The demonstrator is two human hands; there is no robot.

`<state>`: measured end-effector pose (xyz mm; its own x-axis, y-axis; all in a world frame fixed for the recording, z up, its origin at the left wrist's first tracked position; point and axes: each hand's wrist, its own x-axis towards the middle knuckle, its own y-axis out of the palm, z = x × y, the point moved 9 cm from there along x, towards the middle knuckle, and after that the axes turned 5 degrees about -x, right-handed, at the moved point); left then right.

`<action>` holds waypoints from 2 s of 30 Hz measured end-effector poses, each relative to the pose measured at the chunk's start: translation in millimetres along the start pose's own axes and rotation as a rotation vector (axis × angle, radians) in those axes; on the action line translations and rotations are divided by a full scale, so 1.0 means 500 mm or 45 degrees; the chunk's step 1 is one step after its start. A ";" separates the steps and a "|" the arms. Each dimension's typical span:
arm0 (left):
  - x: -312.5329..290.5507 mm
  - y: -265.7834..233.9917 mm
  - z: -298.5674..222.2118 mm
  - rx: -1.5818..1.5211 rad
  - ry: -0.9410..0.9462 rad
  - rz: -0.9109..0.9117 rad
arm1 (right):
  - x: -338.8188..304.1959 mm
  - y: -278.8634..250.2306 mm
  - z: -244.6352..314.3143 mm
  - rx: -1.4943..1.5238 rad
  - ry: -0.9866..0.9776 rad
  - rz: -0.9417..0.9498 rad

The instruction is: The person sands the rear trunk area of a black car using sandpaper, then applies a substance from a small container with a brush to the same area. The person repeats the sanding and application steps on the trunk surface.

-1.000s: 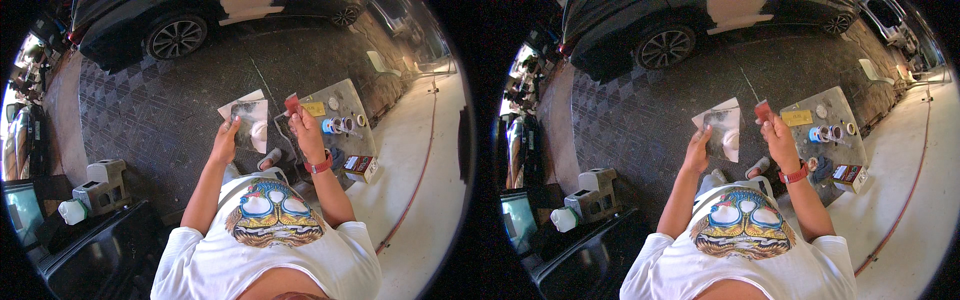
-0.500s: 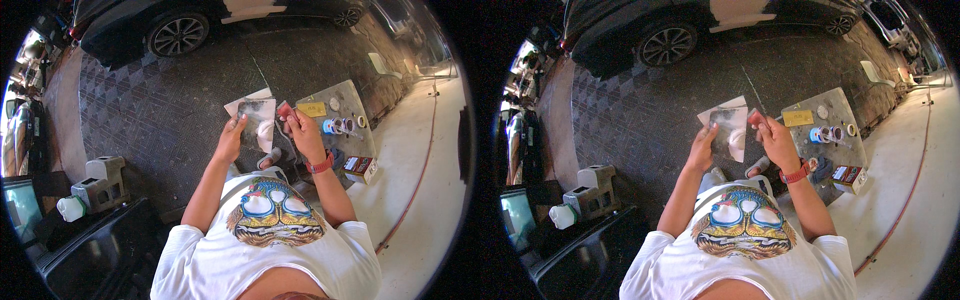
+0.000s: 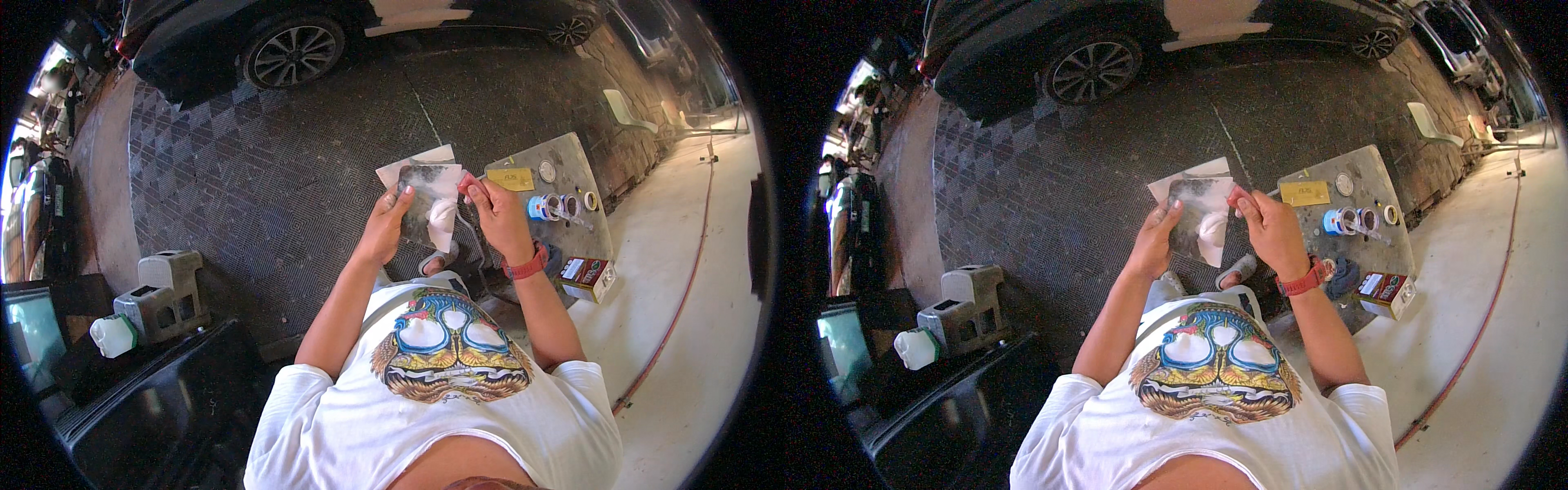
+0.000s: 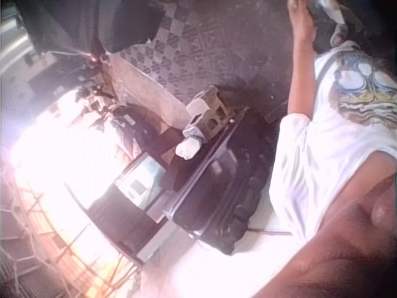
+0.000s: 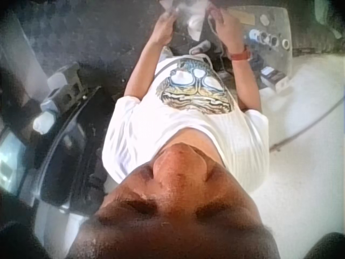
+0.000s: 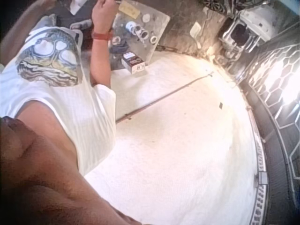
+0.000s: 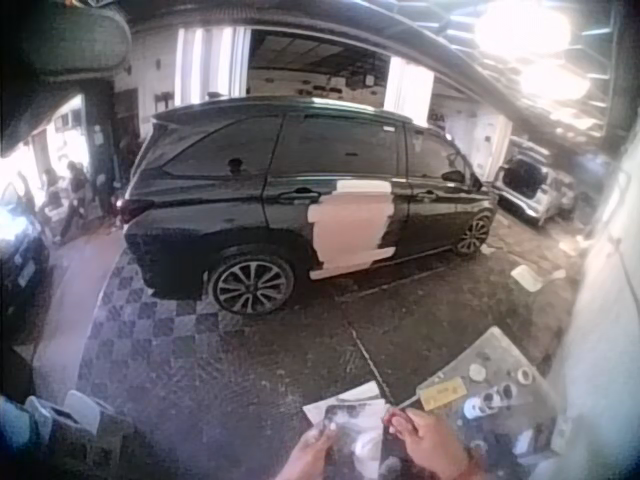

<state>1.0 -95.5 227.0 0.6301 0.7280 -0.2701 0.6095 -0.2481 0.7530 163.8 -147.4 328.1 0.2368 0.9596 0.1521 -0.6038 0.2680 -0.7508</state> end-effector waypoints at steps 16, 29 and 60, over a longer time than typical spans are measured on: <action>0.007 0.001 0.002 0.018 -0.010 0.033 | 0.013 0.009 0.009 -0.150 0.056 0.069; 0.004 0.008 0.005 -0.090 -0.097 0.024 | 0.011 -0.014 0.071 -0.435 -0.176 -0.025; 0.034 0.000 0.043 -0.031 -0.099 -0.071 | 0.017 -0.039 -0.084 0.186 0.196 0.057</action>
<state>22.2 -96.6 209.4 0.6313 0.6884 -0.3571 0.6334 -0.1920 0.7496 209.6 -148.1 316.8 0.3139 0.9494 0.0121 -0.7176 0.2456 -0.6517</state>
